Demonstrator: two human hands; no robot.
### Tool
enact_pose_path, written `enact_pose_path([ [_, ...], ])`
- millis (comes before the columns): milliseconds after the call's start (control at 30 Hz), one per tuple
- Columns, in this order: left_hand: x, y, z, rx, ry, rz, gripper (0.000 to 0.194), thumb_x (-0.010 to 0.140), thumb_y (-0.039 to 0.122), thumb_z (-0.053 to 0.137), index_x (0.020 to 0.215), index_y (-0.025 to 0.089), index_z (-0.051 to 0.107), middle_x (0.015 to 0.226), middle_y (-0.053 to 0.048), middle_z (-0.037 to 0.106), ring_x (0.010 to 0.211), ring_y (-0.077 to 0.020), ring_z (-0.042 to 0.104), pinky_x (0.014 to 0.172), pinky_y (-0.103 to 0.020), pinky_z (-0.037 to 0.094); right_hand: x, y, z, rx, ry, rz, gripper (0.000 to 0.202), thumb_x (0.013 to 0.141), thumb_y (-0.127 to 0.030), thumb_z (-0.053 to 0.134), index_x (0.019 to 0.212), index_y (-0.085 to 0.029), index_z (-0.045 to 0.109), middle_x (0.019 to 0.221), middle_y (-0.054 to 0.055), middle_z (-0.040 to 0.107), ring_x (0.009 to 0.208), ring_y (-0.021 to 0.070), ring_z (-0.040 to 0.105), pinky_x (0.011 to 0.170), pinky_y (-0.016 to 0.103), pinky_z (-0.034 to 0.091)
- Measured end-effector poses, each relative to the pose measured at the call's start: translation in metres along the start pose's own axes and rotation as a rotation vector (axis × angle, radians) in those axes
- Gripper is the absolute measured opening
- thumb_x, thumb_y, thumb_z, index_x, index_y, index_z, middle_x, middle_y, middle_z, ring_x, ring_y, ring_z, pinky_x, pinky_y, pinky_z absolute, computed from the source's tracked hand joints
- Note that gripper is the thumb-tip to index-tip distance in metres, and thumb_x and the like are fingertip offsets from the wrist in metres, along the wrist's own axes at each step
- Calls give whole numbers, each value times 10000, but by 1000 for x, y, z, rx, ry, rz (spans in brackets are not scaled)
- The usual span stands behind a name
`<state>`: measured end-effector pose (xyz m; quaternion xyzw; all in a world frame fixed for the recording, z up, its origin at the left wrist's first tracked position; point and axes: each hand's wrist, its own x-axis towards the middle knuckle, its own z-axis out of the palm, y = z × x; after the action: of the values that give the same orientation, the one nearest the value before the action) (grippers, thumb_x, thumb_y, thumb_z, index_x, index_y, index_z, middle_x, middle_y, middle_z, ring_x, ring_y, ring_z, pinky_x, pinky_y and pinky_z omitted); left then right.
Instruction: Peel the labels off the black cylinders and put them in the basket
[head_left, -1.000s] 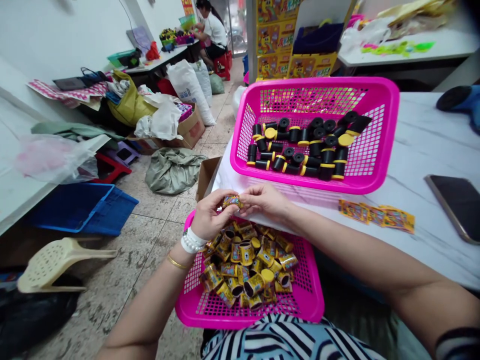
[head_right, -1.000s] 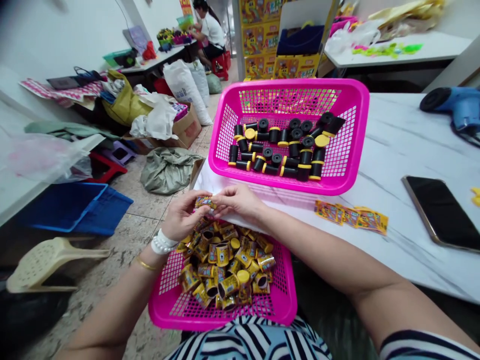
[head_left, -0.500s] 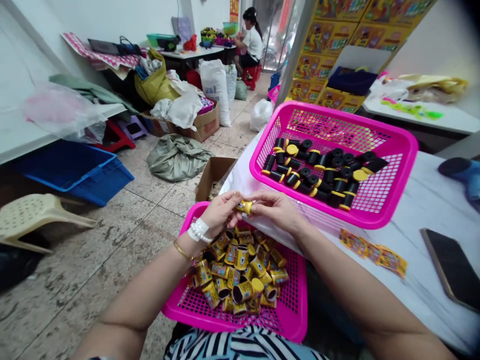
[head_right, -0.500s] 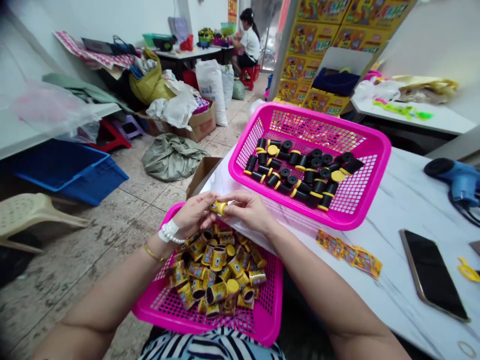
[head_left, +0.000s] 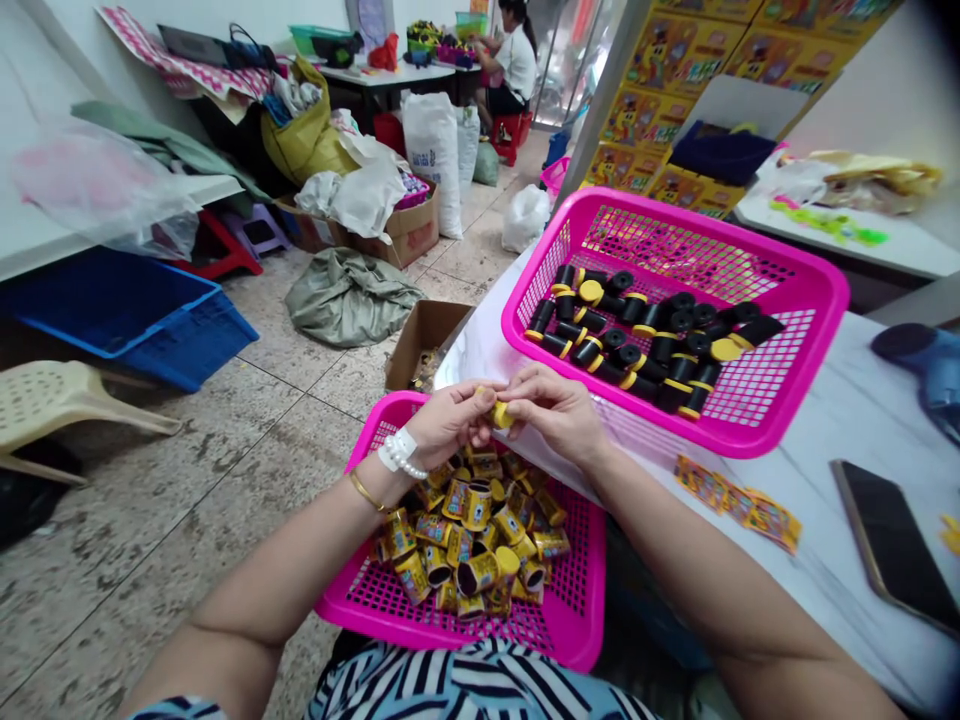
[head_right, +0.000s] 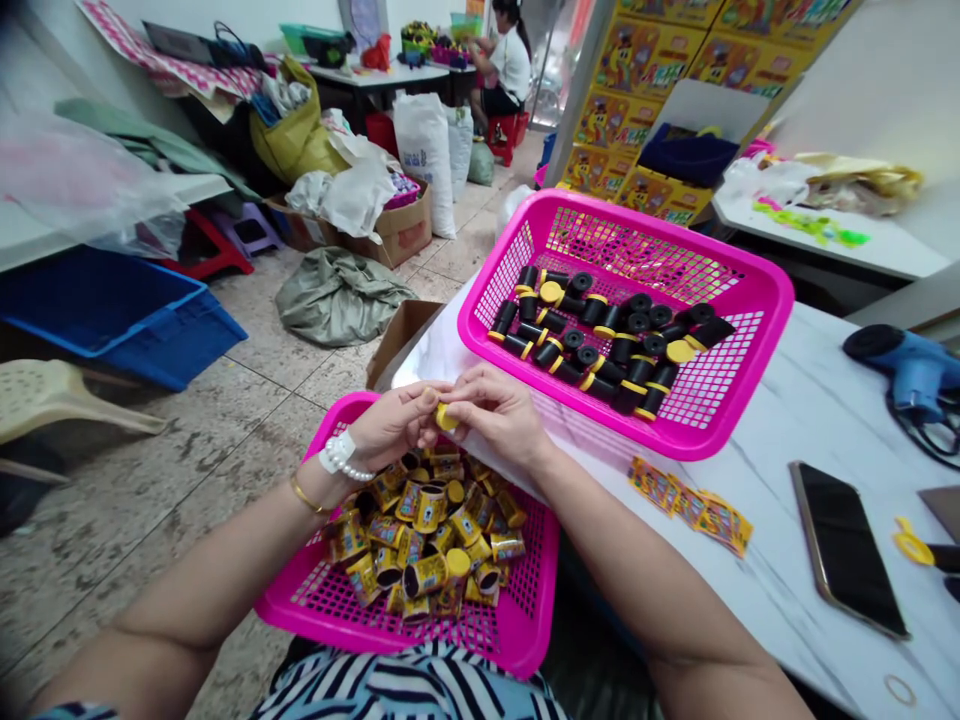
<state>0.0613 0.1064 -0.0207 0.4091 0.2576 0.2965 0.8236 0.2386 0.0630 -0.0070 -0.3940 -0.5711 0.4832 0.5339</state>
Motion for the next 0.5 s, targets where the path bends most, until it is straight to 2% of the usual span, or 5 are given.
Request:
enact_pose_path([
  [133, -1, -1, 1, 7, 31, -28, 435, 732, 538, 780, 887, 152, 655, 528, 50, 562, 336, -19, 378, 334, -139, 242, -3, 1, 4, -26, 93, -60, 149, 812, -336, 775, 795, -197, 725, 884, 0, 572, 489, 62, 593, 433, 222, 511],
  [233, 1, -2, 1, 21, 94, -31, 473, 718, 587, 767, 837, 151, 624, 459, 68, 516, 290, -7, 296, 309, -138, 175, -1, 3, 3, -102, 44, -69, 143, 817, -313, 774, 930, -228, 748, 901, 11, 590, 605, 92, 625, 511, 230, 533],
  [300, 1, 0, 1, 30, 117, -21, 496, 705, 600, 769, 843, 147, 623, 438, 73, 506, 277, -7, 273, 301, -139, 166, 1, 4, 1, -154, 3, -84, 203, 792, -317, 799, 977, -242, 764, 908, 25, 607, 739, 130, 635, 590, 244, 555],
  [367, -1, 2, 2, 6, 95, -29, 495, 721, 597, 755, 861, 141, 625, 451, 66, 525, 282, -6, 281, 304, -135, 194, 3, 5, 0, -140, 24, -127, 176, 760, -328, 830, 900, -237, 775, 865, 23, 615, 788, 145, 627, 631, 257, 567],
  [500, -5, 7, 4, -53, 0, -69, 406, 742, 502, 772, 842, 141, 615, 493, 56, 565, 289, -7, 308, 302, -131, 249, 3, 7, 0, 51, 100, -127, 165, 745, -317, 849, 783, -214, 726, 766, -16, 604, 651, 130, 653, 549, 259, 579],
])
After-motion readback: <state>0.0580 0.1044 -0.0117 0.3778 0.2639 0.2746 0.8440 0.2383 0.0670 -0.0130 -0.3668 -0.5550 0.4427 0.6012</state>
